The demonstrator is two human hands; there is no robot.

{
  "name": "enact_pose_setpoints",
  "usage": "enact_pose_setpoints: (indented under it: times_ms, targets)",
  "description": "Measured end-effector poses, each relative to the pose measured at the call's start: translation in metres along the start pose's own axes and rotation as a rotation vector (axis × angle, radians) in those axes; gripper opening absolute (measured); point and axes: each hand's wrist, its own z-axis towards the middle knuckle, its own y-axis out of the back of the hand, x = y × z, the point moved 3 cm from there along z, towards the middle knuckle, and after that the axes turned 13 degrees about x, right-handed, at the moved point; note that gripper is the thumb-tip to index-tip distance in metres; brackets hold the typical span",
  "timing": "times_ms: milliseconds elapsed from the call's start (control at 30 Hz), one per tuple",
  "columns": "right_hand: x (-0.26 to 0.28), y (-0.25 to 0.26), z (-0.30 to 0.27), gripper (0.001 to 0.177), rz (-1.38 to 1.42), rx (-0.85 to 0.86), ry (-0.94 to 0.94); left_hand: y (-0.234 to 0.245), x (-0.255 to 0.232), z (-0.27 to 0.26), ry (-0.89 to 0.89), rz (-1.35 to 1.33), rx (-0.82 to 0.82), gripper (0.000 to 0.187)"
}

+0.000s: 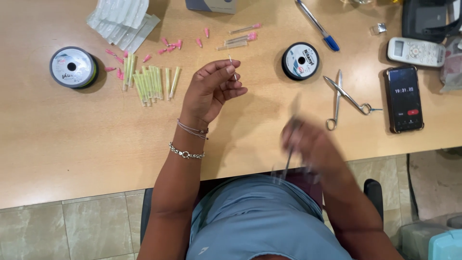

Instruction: The person sits at a table and assembles medical supplies by inserting a thin needle into a small pink plastic tube. They use a pair of metal hemostats to hold the needle steady while inserting it into the tube. The person repeats this process with multiple needles and tubes, placing the finished assemblies on the table.

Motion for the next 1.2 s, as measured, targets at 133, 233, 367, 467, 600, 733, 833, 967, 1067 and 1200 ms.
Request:
enact_pose_setpoints:
  times_ms: [133,233,367,467,600,733,833,967,1067,1200]
  targets:
    - [-0.024,-0.059,-0.05,0.019,0.299,0.406,-0.426,0.001,0.002,0.002,0.01,-0.013,-0.01,0.03]
    - [-0.014,-0.076,-0.052,0.035,0.264,0.635,-0.699,-0.011,-0.01,-0.004,0.094,0.055,-0.068,0.029]
    - [0.0,-0.066,-0.053,0.044,0.026,0.76,-0.637,-0.008,-0.009,-0.002,0.075,0.059,-0.057,0.028]
    - [0.009,-0.059,-0.059,0.058,-0.005,0.858,-0.596,-0.006,-0.007,-0.002,0.091,0.053,-0.1,0.03]
    - [0.023,-0.056,-0.061,0.06,0.004,0.889,-0.484,-0.005,-0.004,0.0,0.093,0.069,-0.088,0.028]
    - [0.033,-0.058,-0.059,0.049,0.061,0.951,-0.411,-0.005,-0.003,0.0,0.096,0.072,-0.113,0.029]
    - [0.019,-0.046,-0.071,0.051,0.046,0.947,-0.483,-0.001,-0.002,0.002,0.097,0.064,-0.112,0.027]
    - [0.022,-0.045,-0.075,0.045,0.123,0.897,-0.477,0.0,-0.001,0.003,0.096,0.055,-0.11,0.027]
    - [0.024,-0.043,-0.076,0.041,-0.053,0.913,-0.504,0.001,0.001,0.003,0.108,0.049,-0.113,0.027]
    - [0.01,-0.03,-0.061,0.033,-0.245,0.32,-0.851,0.0,0.001,0.003,0.106,0.073,-0.098,0.027]
